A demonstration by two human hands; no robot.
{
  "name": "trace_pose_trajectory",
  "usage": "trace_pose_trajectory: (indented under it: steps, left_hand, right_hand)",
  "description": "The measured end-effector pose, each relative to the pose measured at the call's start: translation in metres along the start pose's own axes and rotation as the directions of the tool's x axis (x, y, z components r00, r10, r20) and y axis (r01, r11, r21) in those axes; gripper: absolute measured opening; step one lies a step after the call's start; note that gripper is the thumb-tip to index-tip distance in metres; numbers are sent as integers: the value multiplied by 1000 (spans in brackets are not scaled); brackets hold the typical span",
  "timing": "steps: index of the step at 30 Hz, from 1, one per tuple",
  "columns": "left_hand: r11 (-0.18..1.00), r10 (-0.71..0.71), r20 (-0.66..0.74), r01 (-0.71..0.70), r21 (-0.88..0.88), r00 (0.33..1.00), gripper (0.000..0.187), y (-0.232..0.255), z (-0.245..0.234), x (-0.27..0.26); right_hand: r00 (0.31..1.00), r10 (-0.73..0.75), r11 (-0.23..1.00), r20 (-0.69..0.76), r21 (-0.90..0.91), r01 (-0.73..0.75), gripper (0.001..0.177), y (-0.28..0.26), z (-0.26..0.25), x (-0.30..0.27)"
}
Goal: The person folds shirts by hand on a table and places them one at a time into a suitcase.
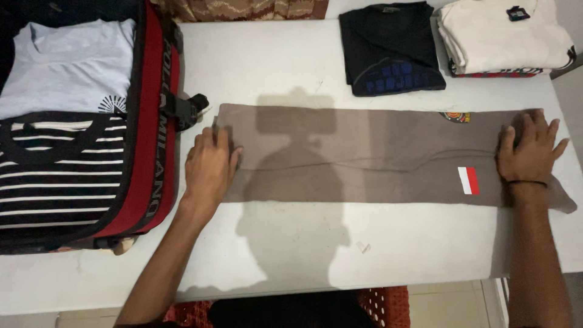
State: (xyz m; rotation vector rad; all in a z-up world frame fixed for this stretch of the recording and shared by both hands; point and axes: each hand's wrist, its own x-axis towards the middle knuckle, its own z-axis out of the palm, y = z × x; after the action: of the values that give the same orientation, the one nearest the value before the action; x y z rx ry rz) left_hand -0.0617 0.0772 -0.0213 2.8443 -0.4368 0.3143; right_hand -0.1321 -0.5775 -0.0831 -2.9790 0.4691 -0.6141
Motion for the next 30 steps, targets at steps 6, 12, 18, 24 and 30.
trace_pose_trajectory:
  steps: [6, 12, 18, 24, 30]
  left_hand:
    - [974, -180, 237, 207, -95, 955, 41, -5, -4, -14]
    - [938, -130, 171, 177, -299, 977, 20, -13, -6, -19]
    - [991, -64, 48, 69, -114, 997, 30, -12, -5, -22]
    - [977, 200, 67, -194, -85, 977, 55, 12, 29, 10]
    - [955, 285, 203, -260, -140, 937, 76, 37, 60, 40]
  right_hand:
    - [954, -277, 922, -117, 246, 298, 40, -123, -31, -16]
    - [856, -516, 805, 37, 363, 470, 55, -286, -40, -51]
    - [794, -551, 832, 256, 232, 503, 64, -321, -15, -70]
    - [794, -551, 834, 258, 205, 513, 67, -323, -14, -72]
    - [805, -551, 825, 222, 288, 486, 69, -347, -9, -65]
